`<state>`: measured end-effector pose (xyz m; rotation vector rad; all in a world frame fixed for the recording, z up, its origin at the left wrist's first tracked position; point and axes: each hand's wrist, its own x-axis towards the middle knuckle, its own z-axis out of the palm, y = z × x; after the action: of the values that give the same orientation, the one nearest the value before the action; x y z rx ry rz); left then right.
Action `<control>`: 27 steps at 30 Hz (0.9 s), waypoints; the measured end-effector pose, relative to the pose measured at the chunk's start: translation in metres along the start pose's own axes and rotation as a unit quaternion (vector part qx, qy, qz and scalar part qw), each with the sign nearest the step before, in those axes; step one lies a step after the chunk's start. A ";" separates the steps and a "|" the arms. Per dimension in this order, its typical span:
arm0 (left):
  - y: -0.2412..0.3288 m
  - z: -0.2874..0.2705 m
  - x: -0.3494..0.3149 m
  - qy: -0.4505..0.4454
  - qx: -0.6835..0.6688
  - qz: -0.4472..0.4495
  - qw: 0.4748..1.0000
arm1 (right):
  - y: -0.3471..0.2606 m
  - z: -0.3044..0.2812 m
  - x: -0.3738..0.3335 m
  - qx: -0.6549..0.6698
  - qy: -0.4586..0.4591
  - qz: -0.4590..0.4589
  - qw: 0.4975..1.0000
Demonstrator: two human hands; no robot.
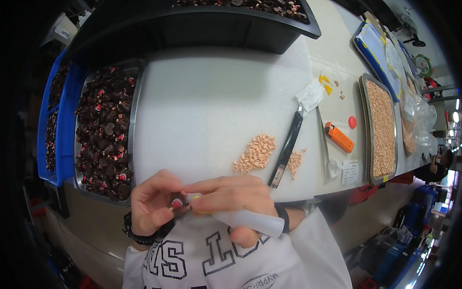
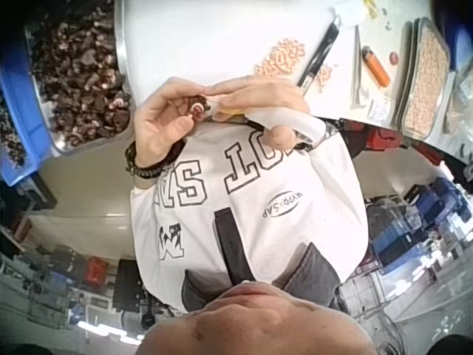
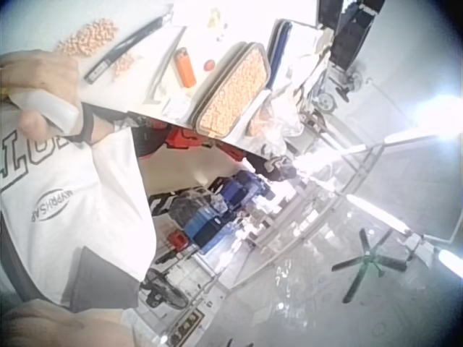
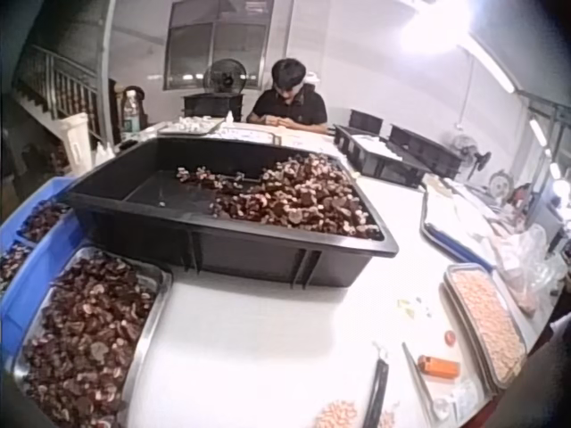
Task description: The person decorates chocolate pieces by applying a small amount of white substance from a squeeze bottle onto the center of each piece. They then place a small red circular candy on top of the white substance. The finished chocolates are placed into a metal tray.
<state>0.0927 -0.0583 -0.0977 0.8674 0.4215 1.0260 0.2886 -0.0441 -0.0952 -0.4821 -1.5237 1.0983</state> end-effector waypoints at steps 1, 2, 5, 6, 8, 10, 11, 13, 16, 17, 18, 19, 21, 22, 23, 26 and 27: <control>0.000 -0.001 0.000 -0.002 0.001 -0.002 1.000 | 0.000 0.000 0.000 0.006 0.003 -0.005 1.000; 0.001 0.003 0.001 0.033 0.006 -0.012 0.999 | 0.001 0.001 -0.001 0.005 0.006 -0.002 1.000; 0.003 0.013 0.004 0.104 0.015 -0.032 0.994 | 0.000 0.001 -0.001 -0.003 0.007 0.016 1.000; 0.002 0.013 0.004 0.106 0.014 -0.031 0.994 | -0.002 0.000 0.000 -0.008 0.000 0.028 1.000; 0.002 0.010 0.004 0.078 0.008 -0.022 0.997 | -0.003 0.000 0.001 -0.012 -0.007 0.041 0.999; 0.001 0.001 0.001 0.019 -0.004 -0.004 1.000 | -0.003 0.000 0.002 -0.012 -0.015 0.036 0.999; -0.001 0.000 0.001 0.014 -0.013 0.003 1.000 | -0.003 -0.001 0.002 -0.013 -0.024 0.028 0.999; -0.004 -0.003 0.001 0.004 -0.031 0.021 0.999 | 0.001 -0.006 0.004 -0.020 -0.061 -0.009 0.998; -0.003 -0.001 0.002 0.023 -0.042 0.024 0.999 | 0.003 -0.004 0.003 -0.014 -0.051 -0.021 0.998; -0.003 0.000 0.002 0.028 -0.047 0.021 0.998 | 0.003 -0.004 0.002 -0.006 -0.042 -0.014 0.999; -0.002 0.000 0.001 0.033 -0.050 0.017 0.998 | 0.003 -0.003 0.001 0.002 -0.033 -0.007 0.999; -0.002 0.000 0.001 0.038 -0.054 0.014 0.998 | 0.002 -0.002 0.000 0.006 -0.029 -0.003 1.000; -0.001 0.000 0.001 0.040 -0.053 0.012 0.998 | 0.002 -0.003 0.000 0.012 -0.027 0.003 1.000; -0.001 0.000 0.001 0.041 -0.052 0.011 0.998 | 0.002 -0.002 0.000 0.011 -0.027 0.003 1.000; -0.002 0.000 0.001 0.041 -0.053 0.012 0.998 | 0.002 -0.002 -0.001 0.009 -0.027 0.004 1.000; -0.002 0.000 0.001 0.041 -0.049 0.014 0.998 | 0.001 0.000 0.001 0.004 -0.020 0.008 1.000; -0.001 0.000 0.001 0.042 -0.046 0.015 0.998 | 0.000 0.002 0.000 0.007 -0.018 0.016 1.000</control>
<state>0.0941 -0.0574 -0.0982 0.7527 0.4300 1.1048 0.2871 -0.0443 -0.0948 -0.4813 -1.5433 1.1458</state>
